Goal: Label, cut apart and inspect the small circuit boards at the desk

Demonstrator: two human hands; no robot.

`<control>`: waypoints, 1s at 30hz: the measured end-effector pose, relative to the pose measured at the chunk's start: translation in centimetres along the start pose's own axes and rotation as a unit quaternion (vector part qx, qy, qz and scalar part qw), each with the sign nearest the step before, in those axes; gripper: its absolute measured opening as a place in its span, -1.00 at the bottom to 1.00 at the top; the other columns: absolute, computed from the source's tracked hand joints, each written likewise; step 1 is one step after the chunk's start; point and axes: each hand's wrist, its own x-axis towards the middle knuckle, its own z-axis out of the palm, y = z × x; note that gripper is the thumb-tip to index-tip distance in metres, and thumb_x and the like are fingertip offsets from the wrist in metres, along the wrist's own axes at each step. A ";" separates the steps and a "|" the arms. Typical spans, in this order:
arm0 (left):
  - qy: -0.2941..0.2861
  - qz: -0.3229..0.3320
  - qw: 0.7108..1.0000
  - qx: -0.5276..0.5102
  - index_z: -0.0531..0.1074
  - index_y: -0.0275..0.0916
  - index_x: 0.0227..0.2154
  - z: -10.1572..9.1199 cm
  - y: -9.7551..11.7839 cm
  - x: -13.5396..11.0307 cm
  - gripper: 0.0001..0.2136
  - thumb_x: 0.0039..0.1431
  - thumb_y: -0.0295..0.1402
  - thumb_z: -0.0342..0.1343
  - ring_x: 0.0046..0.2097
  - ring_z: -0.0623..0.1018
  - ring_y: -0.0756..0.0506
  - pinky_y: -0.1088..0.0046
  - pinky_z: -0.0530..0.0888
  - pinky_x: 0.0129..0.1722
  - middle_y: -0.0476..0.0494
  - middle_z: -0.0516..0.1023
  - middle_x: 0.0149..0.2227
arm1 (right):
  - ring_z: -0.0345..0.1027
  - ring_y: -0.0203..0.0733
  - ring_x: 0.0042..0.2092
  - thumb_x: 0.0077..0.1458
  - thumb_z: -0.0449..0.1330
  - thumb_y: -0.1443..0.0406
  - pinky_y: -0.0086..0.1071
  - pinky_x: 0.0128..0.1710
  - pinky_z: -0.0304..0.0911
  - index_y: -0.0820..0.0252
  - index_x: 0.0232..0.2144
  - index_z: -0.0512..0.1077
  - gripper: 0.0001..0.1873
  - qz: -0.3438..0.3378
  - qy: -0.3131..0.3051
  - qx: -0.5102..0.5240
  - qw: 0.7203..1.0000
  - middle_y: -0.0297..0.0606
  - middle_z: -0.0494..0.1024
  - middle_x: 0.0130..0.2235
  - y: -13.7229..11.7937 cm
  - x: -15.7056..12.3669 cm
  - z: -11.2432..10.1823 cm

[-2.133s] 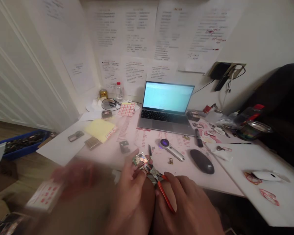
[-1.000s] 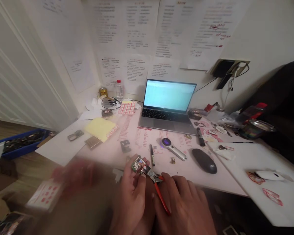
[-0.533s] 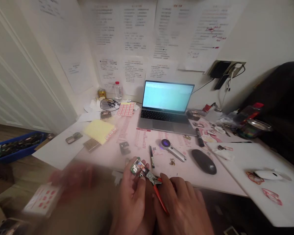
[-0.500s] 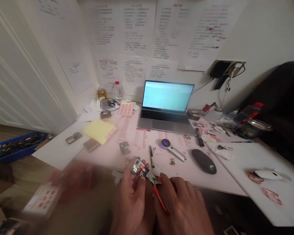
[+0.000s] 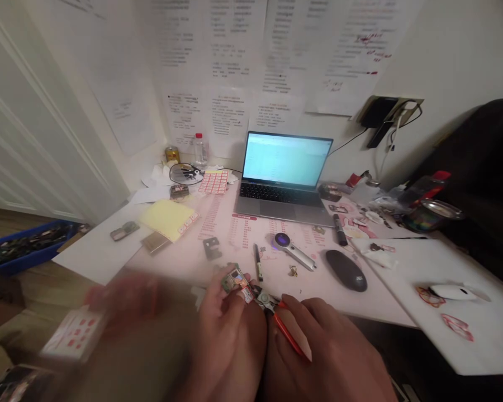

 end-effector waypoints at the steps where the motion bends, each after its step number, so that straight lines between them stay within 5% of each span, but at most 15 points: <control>1: -0.006 0.001 1.000 -0.002 0.51 -0.08 0.18 0.0 0.1 0.1 -0.58 0.30 -0.20 0.34 0.21 0.62 -0.25 0.25 0.48 0.26 -0.19 0.68 0.14 | 0.37 -0.15 -0.36 0.34 0.14 0.24 -0.32 -0.40 0.18 0.03 -0.21 0.52 -0.85 0.000 0.001 0.000 1.000 -0.23 0.53 -0.31 0.0 -0.1 -0.1; 12: -0.027 0.012 1.000 0.007 0.52 -0.14 0.19 -0.1 -0.4 0.2 -0.54 0.24 -0.23 0.35 0.15 0.66 -0.26 0.22 0.52 0.23 -0.25 0.68 0.12 | 0.38 -0.16 -0.31 0.25 0.18 0.32 -0.36 -0.44 0.11 0.04 -0.16 0.45 -0.89 -0.030 -0.003 -0.025 0.999 -0.22 0.52 -0.27 0.4 -0.5 -0.2; 26: -0.053 0.019 0.996 0.072 0.44 -0.08 0.23 -0.1 -0.7 -0.4 -0.55 0.31 -0.24 0.29 0.18 0.65 -0.25 0.22 0.52 0.25 -0.20 0.71 0.09 | 0.47 0.00 -0.23 0.03 0.31 0.37 -0.27 -0.44 0.21 0.05 -0.06 0.48 -0.62 -0.015 -0.052 -0.088 0.995 -0.05 0.60 -0.08 0.5 -1.3 0.7; 30: -0.065 0.027 0.994 0.089 0.48 -0.07 0.18 -0.1 -0.6 -0.3 -0.61 0.32 -0.24 0.28 0.15 0.66 -0.25 0.22 0.54 0.22 -0.18 0.72 0.06 | 0.48 -0.02 -0.28 0.03 0.32 0.34 -0.28 -0.46 0.25 0.08 -0.03 0.50 -0.60 -0.023 -0.032 -0.092 0.995 -0.08 0.61 -0.18 0.8 -1.0 0.5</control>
